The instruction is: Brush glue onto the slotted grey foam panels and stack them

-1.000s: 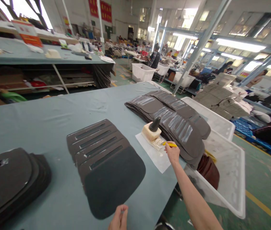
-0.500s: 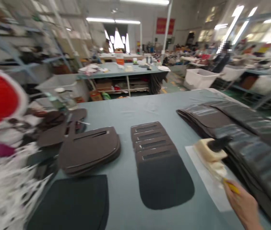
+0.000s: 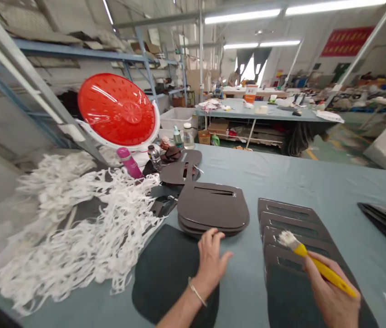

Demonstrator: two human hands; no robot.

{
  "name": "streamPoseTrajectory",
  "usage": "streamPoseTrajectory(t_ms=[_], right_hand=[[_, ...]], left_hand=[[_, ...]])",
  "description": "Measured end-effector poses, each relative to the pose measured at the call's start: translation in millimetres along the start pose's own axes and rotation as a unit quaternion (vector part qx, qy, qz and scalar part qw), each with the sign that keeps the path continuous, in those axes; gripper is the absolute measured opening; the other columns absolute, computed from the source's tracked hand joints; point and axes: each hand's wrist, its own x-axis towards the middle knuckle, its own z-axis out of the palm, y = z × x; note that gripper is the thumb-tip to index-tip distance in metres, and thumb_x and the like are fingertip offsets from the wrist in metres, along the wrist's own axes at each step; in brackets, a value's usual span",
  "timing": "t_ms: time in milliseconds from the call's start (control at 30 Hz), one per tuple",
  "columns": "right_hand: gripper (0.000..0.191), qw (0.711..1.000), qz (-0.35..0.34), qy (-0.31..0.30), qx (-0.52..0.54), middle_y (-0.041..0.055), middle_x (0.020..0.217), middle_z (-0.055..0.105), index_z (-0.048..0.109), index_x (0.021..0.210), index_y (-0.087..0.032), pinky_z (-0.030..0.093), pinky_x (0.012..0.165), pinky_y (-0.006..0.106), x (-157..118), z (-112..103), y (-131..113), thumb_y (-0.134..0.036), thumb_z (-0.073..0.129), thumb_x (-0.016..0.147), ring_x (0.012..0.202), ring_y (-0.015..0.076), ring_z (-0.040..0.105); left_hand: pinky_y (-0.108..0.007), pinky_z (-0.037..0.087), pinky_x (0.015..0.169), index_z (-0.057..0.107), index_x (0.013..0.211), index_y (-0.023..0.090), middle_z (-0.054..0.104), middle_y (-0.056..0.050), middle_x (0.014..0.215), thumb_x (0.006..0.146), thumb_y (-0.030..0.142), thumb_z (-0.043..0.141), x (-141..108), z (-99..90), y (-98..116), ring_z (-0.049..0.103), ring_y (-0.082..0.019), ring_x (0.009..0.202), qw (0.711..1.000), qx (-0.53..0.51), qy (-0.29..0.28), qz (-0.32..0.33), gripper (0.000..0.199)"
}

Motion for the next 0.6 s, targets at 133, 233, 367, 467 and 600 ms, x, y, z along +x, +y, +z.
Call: streamPoseTrajectory(t_ms=[133, 233, 367, 467, 600], right_hand=[[0.043, 0.995, 0.030, -0.063, 0.072, 0.0072, 0.074, 0.067, 0.067, 0.091, -0.018, 0.047, 0.052, 0.029, -1, 76, -59, -0.055, 0.063, 0.071, 0.059, 0.0192, 0.061], [0.039, 0.987, 0.049, -0.097, 0.120, 0.0030, 0.066, 0.064, 0.065, 0.093, -0.016, 0.045, 0.050, 0.026, -5, 118, -85, -0.049, 0.064, 0.073, 0.053, 0.0146, 0.057], [0.036, 0.972, 0.051, -0.148, 0.176, 0.0009, 0.061, 0.061, 0.064, 0.092, -0.014, 0.043, 0.047, 0.023, -15, 159, -116, -0.046, 0.065, 0.073, 0.049, 0.0120, 0.054], [0.035, 0.959, 0.061, -0.201, 0.191, 0.0000, 0.059, 0.060, 0.064, 0.092, -0.014, 0.042, 0.046, 0.022, -21, 185, -140, -0.044, 0.064, 0.074, 0.048, 0.0115, 0.053], [0.029, 0.933, 0.070, -0.287, 0.208, -0.0015, 0.057, 0.059, 0.062, 0.090, -0.015, 0.041, 0.046, 0.021, -31, 220, -166, -0.040, 0.063, 0.075, 0.048, 0.0110, 0.053]], left_hand=[[-0.051, 0.028, 0.105, 0.038, 0.129, 0.018, 0.039, -0.016, 0.136, 0.065, 0.034, 0.074, 70, -70.5, -71, 0.029, -0.033, 0.132, 0.988, 0.139, 0.062, 0.037, 0.076], [-0.048, 0.031, 0.102, 0.047, 0.118, 0.020, 0.050, -0.011, 0.123, 0.068, 0.036, 0.072, 83, -89.4, -100, 0.038, -0.029, 0.123, 0.984, 0.160, 0.028, 0.071, 0.058], [-0.041, 0.037, 0.094, 0.052, 0.105, 0.020, 0.052, -0.005, 0.108, 0.074, 0.030, 0.067, 79, -89.7, -107, 0.047, -0.023, 0.108, 0.990, 0.124, 0.016, 0.071, 0.036], [-0.040, 0.039, 0.093, 0.051, 0.108, 0.021, 0.051, -0.005, 0.108, 0.076, 0.027, 0.065, 77, -89.2, -101, 0.047, -0.022, 0.108, 0.993, 0.094, 0.024, 0.068, 0.035], [-0.045, 0.036, 0.099, 0.048, 0.118, 0.022, 0.050, -0.007, 0.117, 0.076, 0.030, 0.064, 68, -79.9, -83, 0.044, -0.024, 0.115, 0.993, 0.075, 0.010, 0.095, 0.046]])
